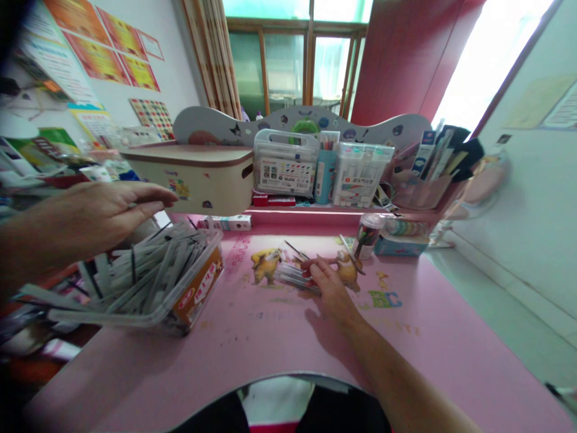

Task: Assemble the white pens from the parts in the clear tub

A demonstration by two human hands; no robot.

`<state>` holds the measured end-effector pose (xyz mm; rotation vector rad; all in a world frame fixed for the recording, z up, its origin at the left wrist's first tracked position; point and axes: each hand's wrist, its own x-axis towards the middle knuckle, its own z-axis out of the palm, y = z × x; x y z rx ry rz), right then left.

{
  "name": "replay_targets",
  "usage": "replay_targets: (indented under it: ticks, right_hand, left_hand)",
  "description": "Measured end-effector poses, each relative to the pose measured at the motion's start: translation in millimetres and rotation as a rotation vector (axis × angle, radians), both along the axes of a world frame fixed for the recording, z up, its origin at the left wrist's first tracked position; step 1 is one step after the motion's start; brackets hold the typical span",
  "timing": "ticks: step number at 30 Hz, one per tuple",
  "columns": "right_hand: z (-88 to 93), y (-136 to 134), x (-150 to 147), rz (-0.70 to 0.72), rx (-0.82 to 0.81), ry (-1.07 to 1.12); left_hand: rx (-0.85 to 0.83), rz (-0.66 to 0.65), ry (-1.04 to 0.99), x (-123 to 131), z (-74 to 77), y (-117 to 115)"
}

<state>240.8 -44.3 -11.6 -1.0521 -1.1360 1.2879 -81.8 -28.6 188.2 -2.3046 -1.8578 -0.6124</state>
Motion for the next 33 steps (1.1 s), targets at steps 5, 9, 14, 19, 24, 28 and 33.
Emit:
replay_targets:
  ticks: [5, 9, 14, 19, 24, 28, 33]
  right_hand:
    - [6.8, 12, 15, -0.212, 0.216, -0.569]
    - [2.2, 17, 23, -0.123, 0.347, -1.071]
    - [-4.6, 12, 16, 0.028, 0.36, -1.398]
    - [-6.2, 9, 11, 0.021, 0.373, -1.476]
    - [1.1, 7, 14, 0.011, 0.448, -1.363]
    - [6.7, 4, 11, 0.062, 0.479, -1.117]
    - [10.7, 3, 12, 0.252, 0.192, -0.513]
  left_hand:
    - [0.094, -0.357, -0.23, 58, -39.3, -53]
    - [-0.179, -0.587, -0.125, 108, -107.7, -65]
    - [-0.439, -0.72, 0.162, 158, -160.7, -65]
    - [-0.432, -0.677, 0.169, 177, -175.8, -62]
    - [-0.212, -0.535, -0.022, 170, -202.5, -51]
    - [-0.112, -0.441, -0.056, 161, -204.6, -45]
    - [-0.233, -0.401, -0.11, 153, -186.6, -36]
